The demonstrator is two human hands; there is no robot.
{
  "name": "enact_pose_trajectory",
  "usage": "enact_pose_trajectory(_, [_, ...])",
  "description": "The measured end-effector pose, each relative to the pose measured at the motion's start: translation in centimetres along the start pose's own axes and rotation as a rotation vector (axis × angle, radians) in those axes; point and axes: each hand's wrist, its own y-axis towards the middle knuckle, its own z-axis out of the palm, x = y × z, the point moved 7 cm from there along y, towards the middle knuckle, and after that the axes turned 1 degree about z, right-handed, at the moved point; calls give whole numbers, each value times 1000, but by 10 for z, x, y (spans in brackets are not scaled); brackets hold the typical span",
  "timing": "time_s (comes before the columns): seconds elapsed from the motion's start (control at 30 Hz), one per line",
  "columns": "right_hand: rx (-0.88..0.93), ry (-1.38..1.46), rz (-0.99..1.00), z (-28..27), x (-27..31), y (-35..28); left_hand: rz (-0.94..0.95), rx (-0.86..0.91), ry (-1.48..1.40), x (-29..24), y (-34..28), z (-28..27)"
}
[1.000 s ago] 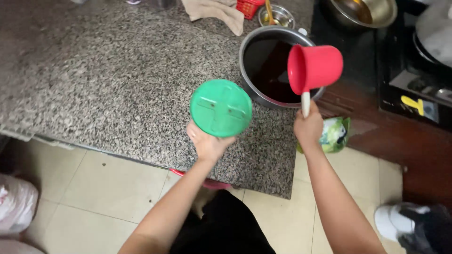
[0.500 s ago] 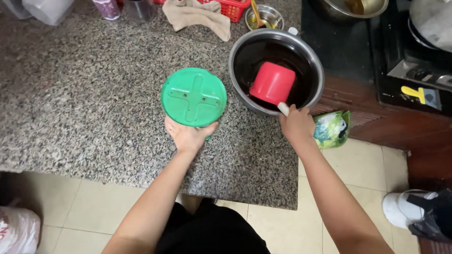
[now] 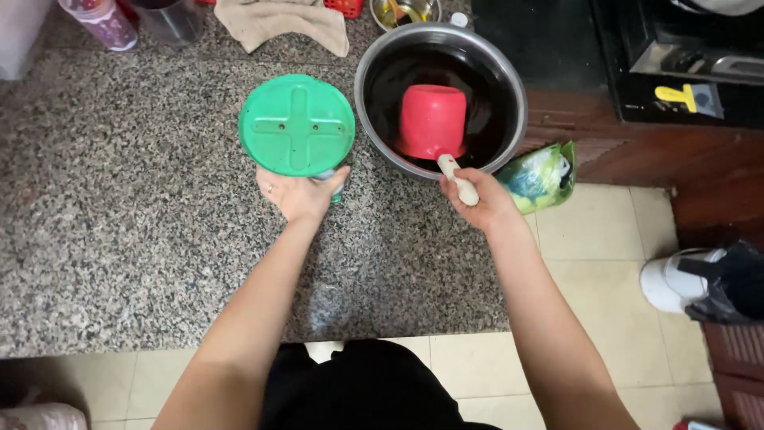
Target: Preparing multiple cups of tea by measuring and pouring liquid from a bowl into plastic cups using a ladle and a scale.
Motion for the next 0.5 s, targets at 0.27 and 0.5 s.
enact_pose_trajectory(0.27, [80,-67,-62,-2,-10,17,-98,51,111,-3,31,20])
enact_pose_trajectory(0.5, [84,-23,-22,2,-20,-1,-128,68,25,-21,39,14])
